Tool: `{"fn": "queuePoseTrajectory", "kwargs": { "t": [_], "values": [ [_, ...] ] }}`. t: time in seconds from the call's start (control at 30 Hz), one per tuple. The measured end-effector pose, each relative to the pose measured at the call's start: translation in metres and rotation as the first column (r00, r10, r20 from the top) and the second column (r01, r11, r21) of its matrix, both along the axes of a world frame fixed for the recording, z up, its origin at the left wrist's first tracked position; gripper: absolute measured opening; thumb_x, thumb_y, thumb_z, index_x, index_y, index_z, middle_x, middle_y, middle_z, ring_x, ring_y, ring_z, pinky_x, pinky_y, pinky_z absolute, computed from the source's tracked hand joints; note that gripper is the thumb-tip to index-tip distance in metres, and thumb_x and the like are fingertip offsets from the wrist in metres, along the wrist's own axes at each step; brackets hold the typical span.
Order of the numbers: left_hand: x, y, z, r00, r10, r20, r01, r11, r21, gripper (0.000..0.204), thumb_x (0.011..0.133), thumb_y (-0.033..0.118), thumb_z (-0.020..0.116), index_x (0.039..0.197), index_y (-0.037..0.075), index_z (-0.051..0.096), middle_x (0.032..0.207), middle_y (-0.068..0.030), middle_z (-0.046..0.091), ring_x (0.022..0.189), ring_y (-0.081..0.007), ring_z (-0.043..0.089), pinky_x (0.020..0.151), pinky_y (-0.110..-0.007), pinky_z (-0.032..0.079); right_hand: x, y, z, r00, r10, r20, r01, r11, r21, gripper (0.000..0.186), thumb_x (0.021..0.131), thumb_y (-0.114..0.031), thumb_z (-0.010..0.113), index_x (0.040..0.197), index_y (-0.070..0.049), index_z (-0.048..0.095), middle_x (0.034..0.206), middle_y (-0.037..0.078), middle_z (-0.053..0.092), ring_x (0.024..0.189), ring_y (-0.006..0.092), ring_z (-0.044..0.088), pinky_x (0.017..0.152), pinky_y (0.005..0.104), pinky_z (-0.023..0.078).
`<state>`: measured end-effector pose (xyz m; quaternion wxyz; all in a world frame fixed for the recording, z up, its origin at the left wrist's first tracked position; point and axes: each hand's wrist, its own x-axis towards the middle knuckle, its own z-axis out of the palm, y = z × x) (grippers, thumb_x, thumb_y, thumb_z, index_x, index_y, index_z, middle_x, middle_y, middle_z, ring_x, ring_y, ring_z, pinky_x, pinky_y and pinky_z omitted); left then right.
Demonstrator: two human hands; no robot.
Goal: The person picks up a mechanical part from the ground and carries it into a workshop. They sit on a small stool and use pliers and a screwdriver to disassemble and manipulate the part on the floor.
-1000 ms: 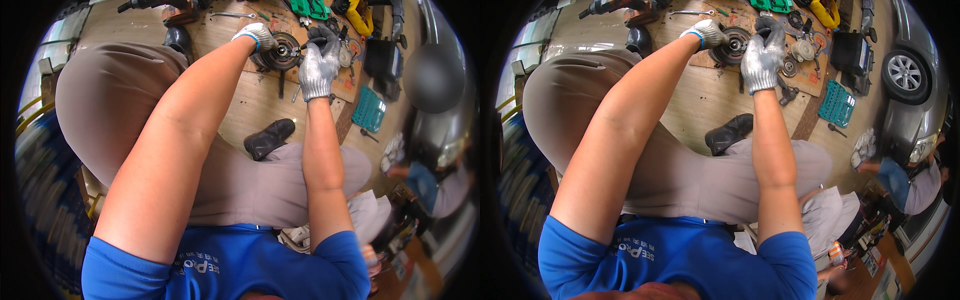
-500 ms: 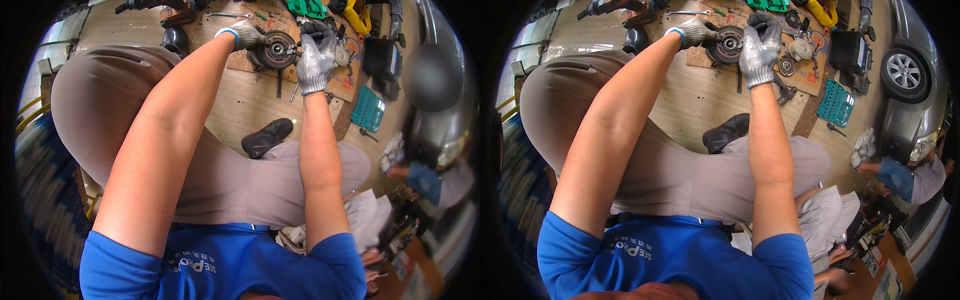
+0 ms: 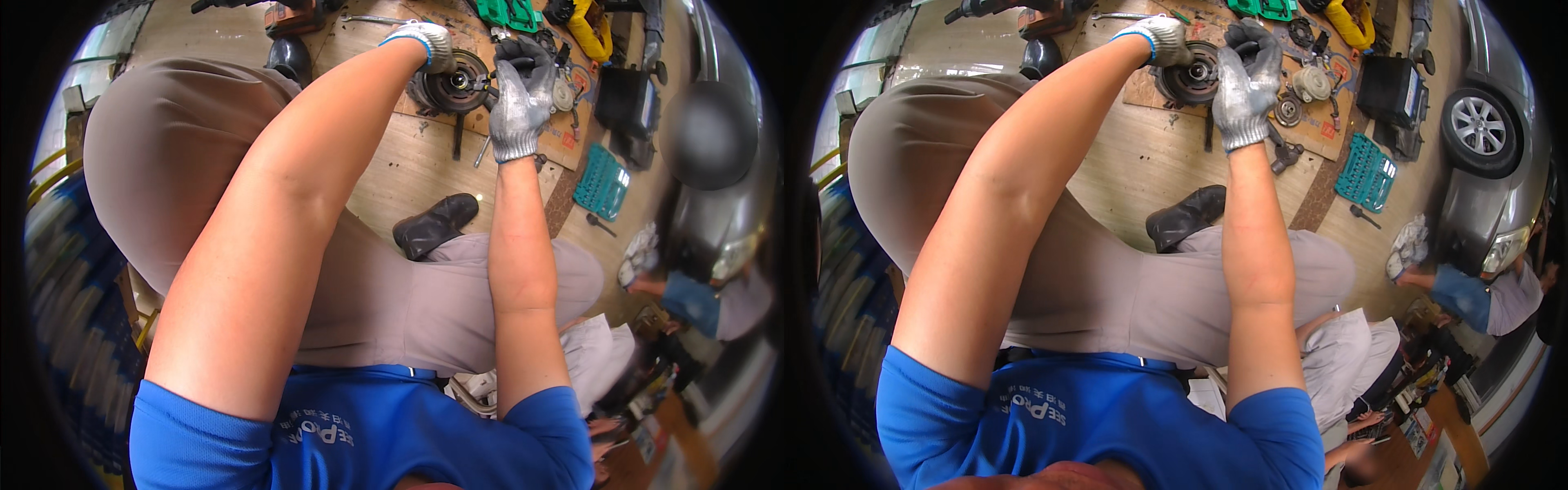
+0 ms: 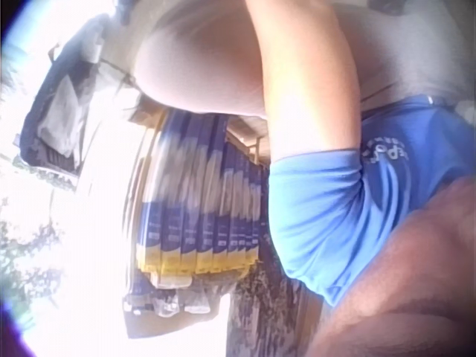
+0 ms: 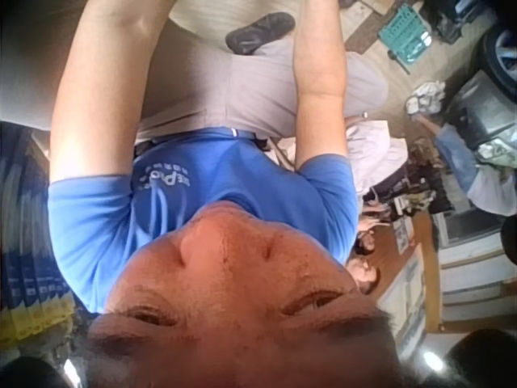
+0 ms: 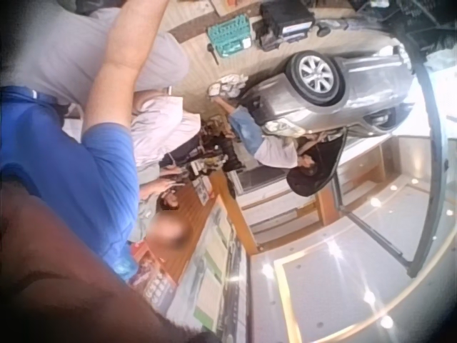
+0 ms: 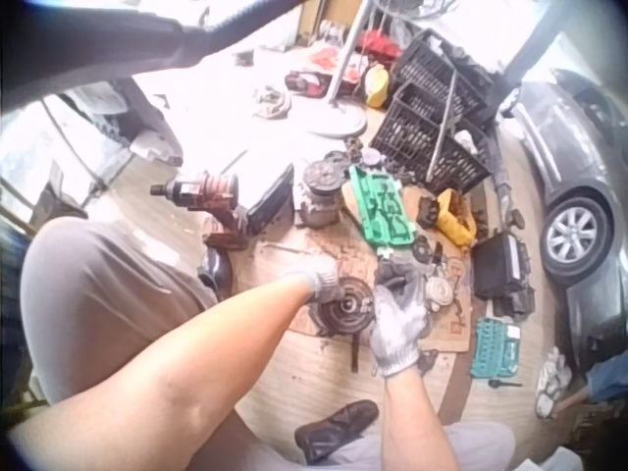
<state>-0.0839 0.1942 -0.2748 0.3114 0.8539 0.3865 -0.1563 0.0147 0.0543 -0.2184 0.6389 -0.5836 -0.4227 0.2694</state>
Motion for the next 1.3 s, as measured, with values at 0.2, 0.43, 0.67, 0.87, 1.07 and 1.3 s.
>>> {"fn": "queuePoseTrajectory", "kwargs": {
  "t": [0.2, 0.43, 0.67, 0.87, 1.07, 1.3],
  "values": [
    [0.0, 0.002, 0.007, 1.0, 0.026, -0.016, -0.028, 0.996, -0.079, 0.049, 0.084, 0.037, 0.067, 0.123, 0.008, 0.07, 0.127, -0.0158, 0.069, 0.112, -0.0326, 0.068, 0.099, -0.042, 0.053, -0.003, 0.005, 0.001, 0.995, -0.038, -0.097, 0.038, 0.999, -0.006, 0.036, 0.088, 0.006, 0.062, 0.122, -0.004, 0.055, 0.11, 0.006, 0.063, 0.099, 0.0135, 0.058, 0.092, 0.028, 0.047],
    [-0.004, -0.001, 0.011, 0.998, 0.062, 0.002, -0.061, 0.991, -0.12, 0.044, 0.084, 0.031, 0.067, 0.12, 0.007, 0.071, 0.126, -0.0159, 0.069, 0.109, -0.0332, 0.068, 0.096, -0.043, 0.054, 0.003, 0.012, 0.005, 1.0, 0.009, 0.016, -0.009, 1.0, -0.008, 0.042, 0.081, 0.014, 0.054, 0.119, -0.002, 0.055, 0.113, 0.007, 0.062, 0.104, 0.0152, 0.059, 0.099, 0.0277, 0.045],
    [-0.002, -0.001, -0.009, 0.995, 0.087, 0.052, -0.083, 0.994, -0.075, 0.049, 0.082, 0.043, 0.066, 0.107, 0.002, 0.074, 0.11, -0.0208, 0.073, 0.1, -0.034, 0.071, 0.092, -0.041, 0.054, -0.011, 0.006, 0.015, 0.989, -0.012, 0.144, 0.028, 0.994, -0.107, 0.055, 0.078, 0.017, 0.047, 0.13, 0.0, 0.053, 0.125, 0.01, 0.061, 0.118, 0.0186, 0.057, 0.102, 0.03, 0.044],
    [-0.001, 0.002, -0.01, 0.988, 0.135, 0.075, -0.123, 0.981, -0.149, 0.048, 0.082, 0.041, 0.069, 0.112, 0.003, 0.073, 0.117, -0.0195, 0.071, 0.107, -0.0337, 0.069, 0.095, -0.041, 0.054, -0.014, 0.002, 0.022, 0.98, -0.067, 0.187, 0.102, 0.977, -0.186, 0.053, 0.082, 0.016, 0.046, 0.132, -0.001, 0.054, 0.125, 0.01, 0.061, 0.116, 0.0181, 0.059, 0.099, 0.03, 0.048],
    [-0.005, -0.001, -0.007, 0.986, 0.148, 0.071, -0.133, 0.976, -0.175, 0.048, 0.081, 0.041, 0.07, 0.11, 0.003, 0.074, 0.114, -0.0194, 0.072, 0.105, -0.0337, 0.07, 0.095, -0.041, 0.054, -0.011, 0.004, 0.029, 0.977, -0.047, 0.206, 0.098, 0.965, -0.242, 0.052, 0.082, 0.015, 0.047, 0.13, -0.002, 0.056, 0.122, 0.008, 0.062, 0.108, 0.0169, 0.061, 0.096, 0.0296, 0.05],
    [0.003, 0.004, -0.027, 0.989, 0.069, 0.128, -0.049, 0.988, -0.149, 0.051, 0.081, 0.044, 0.07, 0.107, 0.001, 0.074, 0.108, -0.0205, 0.073, 0.099, -0.0338, 0.072, 0.089, -0.041, 0.055, -0.018, 0.024, 0.073, 0.974, -0.184, 0.129, 0.165, 0.975, 0.151, 0.048, 0.082, 0.02, 0.045, 0.123, 0.001, 0.059, 0.115, 0.013, 0.066, 0.102, 0.0196, 0.065, 0.082, 0.0296, 0.058]
  ]
}}
